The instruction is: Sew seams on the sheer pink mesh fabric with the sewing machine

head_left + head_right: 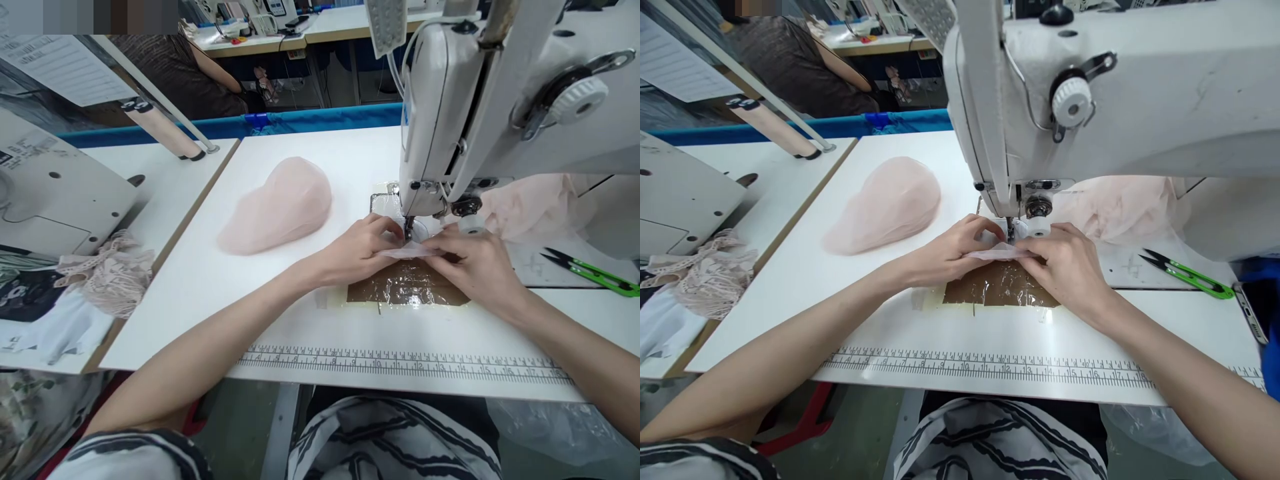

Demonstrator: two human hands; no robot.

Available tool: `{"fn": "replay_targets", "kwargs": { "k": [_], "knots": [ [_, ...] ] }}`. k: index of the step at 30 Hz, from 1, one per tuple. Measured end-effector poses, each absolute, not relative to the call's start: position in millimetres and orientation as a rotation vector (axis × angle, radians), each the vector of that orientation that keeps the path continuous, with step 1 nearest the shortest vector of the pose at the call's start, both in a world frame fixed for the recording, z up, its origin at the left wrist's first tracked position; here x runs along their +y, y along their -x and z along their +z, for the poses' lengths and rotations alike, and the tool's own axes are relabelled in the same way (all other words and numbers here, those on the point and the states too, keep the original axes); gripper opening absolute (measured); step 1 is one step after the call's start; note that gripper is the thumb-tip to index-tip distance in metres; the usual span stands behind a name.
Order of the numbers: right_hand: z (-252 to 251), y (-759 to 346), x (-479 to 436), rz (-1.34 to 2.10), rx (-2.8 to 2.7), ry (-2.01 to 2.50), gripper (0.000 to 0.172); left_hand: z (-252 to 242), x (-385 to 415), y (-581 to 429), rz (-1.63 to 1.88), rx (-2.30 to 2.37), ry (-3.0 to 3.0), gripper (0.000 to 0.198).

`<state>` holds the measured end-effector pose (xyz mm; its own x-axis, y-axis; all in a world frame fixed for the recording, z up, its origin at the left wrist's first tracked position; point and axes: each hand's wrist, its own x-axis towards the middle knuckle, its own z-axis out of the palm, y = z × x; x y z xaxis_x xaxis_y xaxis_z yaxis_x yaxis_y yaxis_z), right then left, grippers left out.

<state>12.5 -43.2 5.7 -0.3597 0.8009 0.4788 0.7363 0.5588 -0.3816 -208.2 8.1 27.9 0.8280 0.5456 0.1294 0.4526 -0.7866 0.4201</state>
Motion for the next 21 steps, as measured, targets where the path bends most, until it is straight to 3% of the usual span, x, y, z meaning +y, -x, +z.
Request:
{"fn": "replay_targets", "kwargs": {
  "k": [9, 21],
  "knots": [
    [12.1, -11.8, -58.7, -0.290, -2.435, 0.992, 0.014, 8.3, -39.4, 210.0, 0.466, 0.789, -3.137, 0.029],
    [11.7, -10.4, -56.4, -0.318, -2.435, 1.016, 0.017, 9.0, -39.8, 210.9, 0.435, 0.822, -3.161, 0.033]
  ]
}}
